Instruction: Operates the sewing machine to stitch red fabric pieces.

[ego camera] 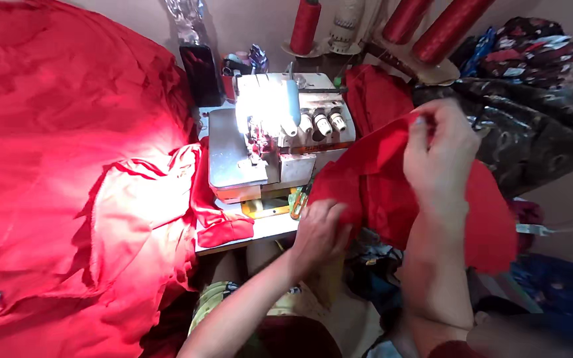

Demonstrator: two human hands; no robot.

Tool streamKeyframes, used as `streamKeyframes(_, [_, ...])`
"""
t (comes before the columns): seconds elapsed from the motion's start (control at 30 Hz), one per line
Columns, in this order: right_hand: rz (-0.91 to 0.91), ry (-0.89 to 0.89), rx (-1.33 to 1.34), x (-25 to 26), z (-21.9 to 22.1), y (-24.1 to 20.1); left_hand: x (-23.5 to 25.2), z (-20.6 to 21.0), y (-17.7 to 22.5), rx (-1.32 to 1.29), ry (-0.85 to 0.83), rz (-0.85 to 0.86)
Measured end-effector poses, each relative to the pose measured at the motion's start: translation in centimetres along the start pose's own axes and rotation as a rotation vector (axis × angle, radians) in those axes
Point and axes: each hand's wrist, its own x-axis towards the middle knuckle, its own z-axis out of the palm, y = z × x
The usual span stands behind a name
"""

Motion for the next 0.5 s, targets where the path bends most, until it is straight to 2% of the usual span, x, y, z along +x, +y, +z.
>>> streamKeyframes(0.07, [-0.046, 0.108, 0.090, 0.8, -1.3, -1.0, 3.8, -0.7, -0.8, 0.098, -0.351, -0.106])
streamKeyframes(0.1, [-0.094, 0.126, 0.156, 1.0, -2.1, -1.3, 4.6, -1.0, -1.0, 0.038, -0.325, -0.168])
streamKeyframes(0.17, [-0.214, 0.060, 0.316, 1.1, -3.8, -2.1, 4.3, -1.6, -0.6, -0.150, 0.202, -0.120])
streamKeyframes(0.2, [-0.252, -0.007, 0.388, 0.8, -4.4, -2.6, 4.3, -2.7, 0.0, -0.256, 0.396, -0.069])
streamKeyframes(0.23, [-0.281, -0.079, 0.444, 0.3, -4.8, -3.0, 4.4, -4.3, 0.9, -0.366, 0.452, -0.030])
streamKeyframes(0.33, [-0.360, -0.207, 0.569, -1.1, -4.4, -3.9, 4.2, -9.0, 3.1, -0.585, 0.277, -0.034])
streamKeyframes(0.43, [-0.407, -0.186, 0.660, -2.0, -3.6, -4.1, 2.6, -11.3, 2.0, -0.495, 0.105, 0.018])
streamKeyframes(0.5, [-0.390, -0.148, 0.721, -3.2, -3.0, -3.6, -0.9, -11.8, 0.5, -0.480, 0.048, 0.025])
